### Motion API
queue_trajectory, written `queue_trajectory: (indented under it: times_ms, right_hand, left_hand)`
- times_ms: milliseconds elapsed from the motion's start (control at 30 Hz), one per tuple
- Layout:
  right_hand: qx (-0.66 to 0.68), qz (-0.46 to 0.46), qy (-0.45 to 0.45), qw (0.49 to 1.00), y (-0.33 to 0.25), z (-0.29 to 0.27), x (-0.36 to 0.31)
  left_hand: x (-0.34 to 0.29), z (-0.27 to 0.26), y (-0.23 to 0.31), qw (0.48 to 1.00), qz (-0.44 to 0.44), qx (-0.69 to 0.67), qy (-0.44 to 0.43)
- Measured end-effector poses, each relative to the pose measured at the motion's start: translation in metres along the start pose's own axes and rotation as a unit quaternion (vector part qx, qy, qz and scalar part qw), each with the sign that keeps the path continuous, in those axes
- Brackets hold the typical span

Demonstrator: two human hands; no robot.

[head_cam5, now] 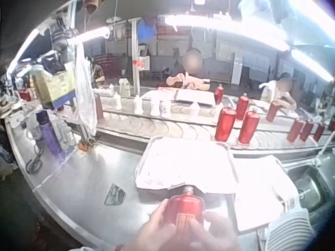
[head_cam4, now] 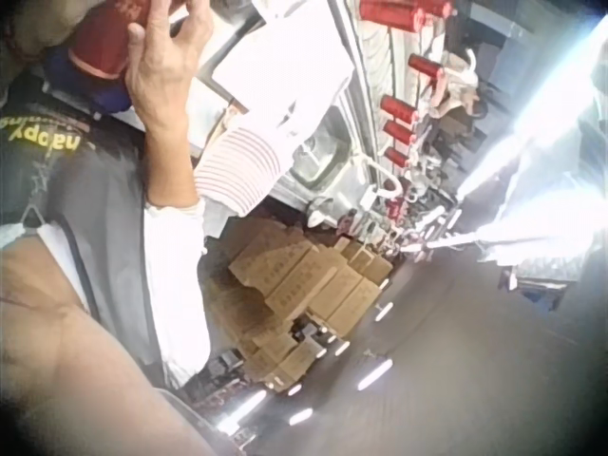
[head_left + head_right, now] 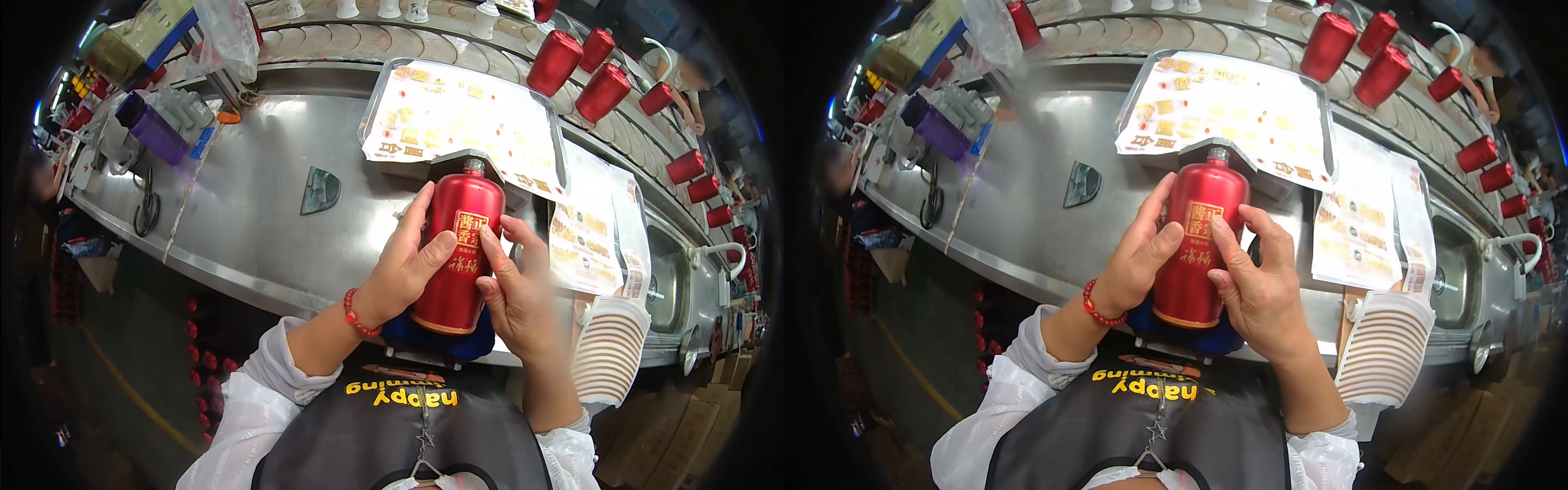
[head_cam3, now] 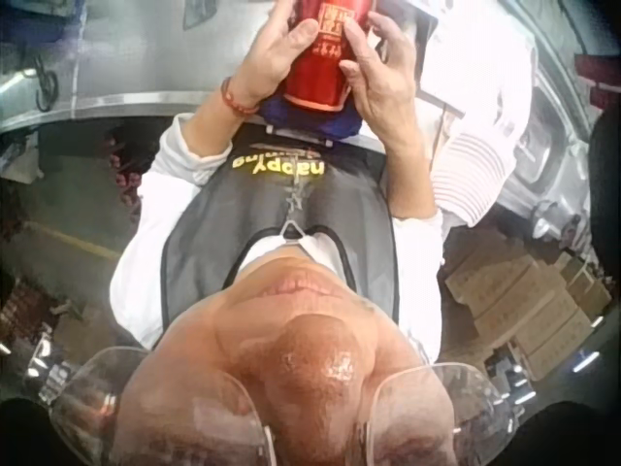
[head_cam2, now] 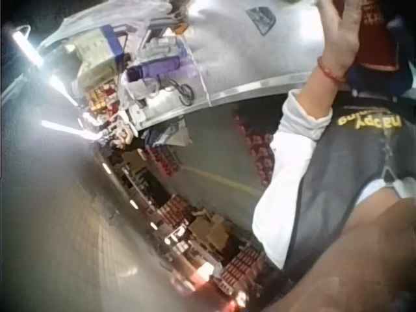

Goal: The person applies a printed label to a red cylindrical container, smoothing it with a green card and a small wooden stick. They repeat this process on several containers, placing each finished unit into a tray.

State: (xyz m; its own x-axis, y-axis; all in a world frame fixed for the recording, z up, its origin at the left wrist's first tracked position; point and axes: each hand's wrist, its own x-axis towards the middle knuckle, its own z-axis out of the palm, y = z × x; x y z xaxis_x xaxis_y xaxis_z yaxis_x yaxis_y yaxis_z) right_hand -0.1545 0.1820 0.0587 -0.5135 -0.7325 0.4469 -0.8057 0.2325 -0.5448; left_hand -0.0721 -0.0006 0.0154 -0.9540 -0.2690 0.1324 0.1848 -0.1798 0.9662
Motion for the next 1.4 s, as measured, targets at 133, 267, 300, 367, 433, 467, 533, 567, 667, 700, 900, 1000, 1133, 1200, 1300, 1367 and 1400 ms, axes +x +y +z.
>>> queue_trajectory:
  times_ms: [133,267,300,367,433,467,533,567,667,700,900,1000,1133,1200,1300,1367,1400]
  right_hand:
    - [0.011,-0.003,0.0,1.0,0.002,0.001,0.0]
    - [-0.004,-0.019,0.009,1.0,0.006,0.004,-0.001]
    - [-0.003,-0.019,0.009,1.0,0.006,0.005,-0.001]
    - [-0.003,-0.019,0.0,1.0,0.007,0.005,-0.001]
    - [-0.007,-0.02,-0.017,1.0,0.009,0.004,-0.002]
    - [-0.007,-0.02,-0.017,1.0,0.009,0.005,-0.002]
    - [-0.007,-0.021,-0.016,1.0,0.011,0.006,-0.002]
    - [-0.003,-0.02,-0.014,1.0,0.011,0.006,-0.002]
    - [0.005,-0.02,-0.01,1.0,0.012,0.007,-0.002]
    - [0.004,-0.02,-0.009,1.0,0.012,0.007,-0.002]
    - [-0.009,-0.026,-0.007,1.0,0.013,0.008,-0.002]
    - [-0.012,-0.015,-0.016,1.0,0.011,-0.001,0.0]
    - [0.016,-0.057,0.049,0.997,0.007,-0.019,0.031]
    - [0.04,-0.055,-0.055,0.996,-0.008,-0.033,0.06]
    - [-0.091,-0.141,-0.003,0.986,0.017,-0.024,0.094]
    - [-0.182,-0.233,-0.006,0.955,0.012,-0.031,0.088]
    - [-0.177,-0.257,-0.049,0.949,0.001,-0.031,0.073]
  left_hand:
    - [0.0,0.003,0.001,0.999,0.009,-0.031,0.01]
    - [0.002,0.0,-0.005,0.998,0.018,0.054,0.004]
    - [0.002,0.001,-0.004,0.999,0.013,0.043,0.007]
    - [0.002,0.002,-0.004,1.0,0.007,0.028,0.011]
    - [0.002,0.002,-0.004,1.0,0.006,0.02,0.013]
    - [0.002,0.003,-0.004,1.0,0.01,0.018,0.018]
    - [0.003,0.005,-0.004,0.999,0.02,0.013,0.029]
    - [0.003,0.006,-0.003,0.999,0.019,0.013,0.029]
    - [0.003,0.006,-0.002,0.999,0.017,0.015,0.03]
    - [0.002,0.006,-0.003,0.999,0.016,0.016,0.031]
    - [0.003,0.002,-0.011,0.997,0.02,0.074,0.028]
    - [0.003,0.001,-0.01,0.993,0.019,0.111,0.025]
    - [0.005,0.003,-0.01,0.989,0.021,0.141,0.032]
    - [0.006,0.002,-0.012,0.989,0.035,0.135,0.045]
    - [0.0,-0.002,-0.013,0.997,0.042,0.064,0.024]
    - [-0.014,-0.007,-0.004,0.998,0.041,0.047,0.016]
    - [-0.026,-0.018,0.002,0.991,0.054,0.121,-0.015]
